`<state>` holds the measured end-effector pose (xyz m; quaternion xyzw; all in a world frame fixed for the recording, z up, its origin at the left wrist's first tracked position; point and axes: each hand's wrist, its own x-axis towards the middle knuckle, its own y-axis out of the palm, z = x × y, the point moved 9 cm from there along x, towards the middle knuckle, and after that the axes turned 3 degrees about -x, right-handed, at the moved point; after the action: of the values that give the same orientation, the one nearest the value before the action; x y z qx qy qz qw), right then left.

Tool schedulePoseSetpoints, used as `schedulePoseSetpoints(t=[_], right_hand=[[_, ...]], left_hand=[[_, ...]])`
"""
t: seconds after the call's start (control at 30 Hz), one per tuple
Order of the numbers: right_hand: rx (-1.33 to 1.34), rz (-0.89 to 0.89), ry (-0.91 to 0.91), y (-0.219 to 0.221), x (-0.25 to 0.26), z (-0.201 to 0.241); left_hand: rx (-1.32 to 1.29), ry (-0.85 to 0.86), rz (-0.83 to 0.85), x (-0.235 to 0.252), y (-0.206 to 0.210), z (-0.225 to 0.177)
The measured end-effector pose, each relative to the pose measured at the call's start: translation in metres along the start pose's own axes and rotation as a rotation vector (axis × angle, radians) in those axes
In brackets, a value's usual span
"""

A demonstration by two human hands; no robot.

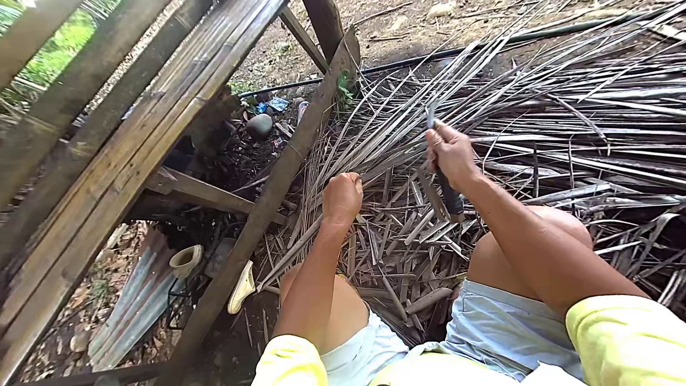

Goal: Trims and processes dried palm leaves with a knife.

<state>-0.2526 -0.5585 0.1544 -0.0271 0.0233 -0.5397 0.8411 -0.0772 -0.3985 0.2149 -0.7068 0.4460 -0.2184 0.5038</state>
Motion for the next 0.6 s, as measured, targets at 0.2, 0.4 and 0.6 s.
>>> schedulePoseSetpoints(t=[0.2,0.4,0.6], right_hand=[[-0.057,0.497,-0.015,0.089,-0.056,-0.007],[0.121,0.318,0.040,0.065,-0.032,-0.011],[0.309,-0.002,0.201,0.004,0.006,-0.023]], left_hand=[[-0.250,-0.001,0.094,0.014,0.016,0.001],[-0.559,-0.067,0.236,0.007,0.018,0.002],[-0.458,0.015,0.256,-0.001,0.013,0.000]])
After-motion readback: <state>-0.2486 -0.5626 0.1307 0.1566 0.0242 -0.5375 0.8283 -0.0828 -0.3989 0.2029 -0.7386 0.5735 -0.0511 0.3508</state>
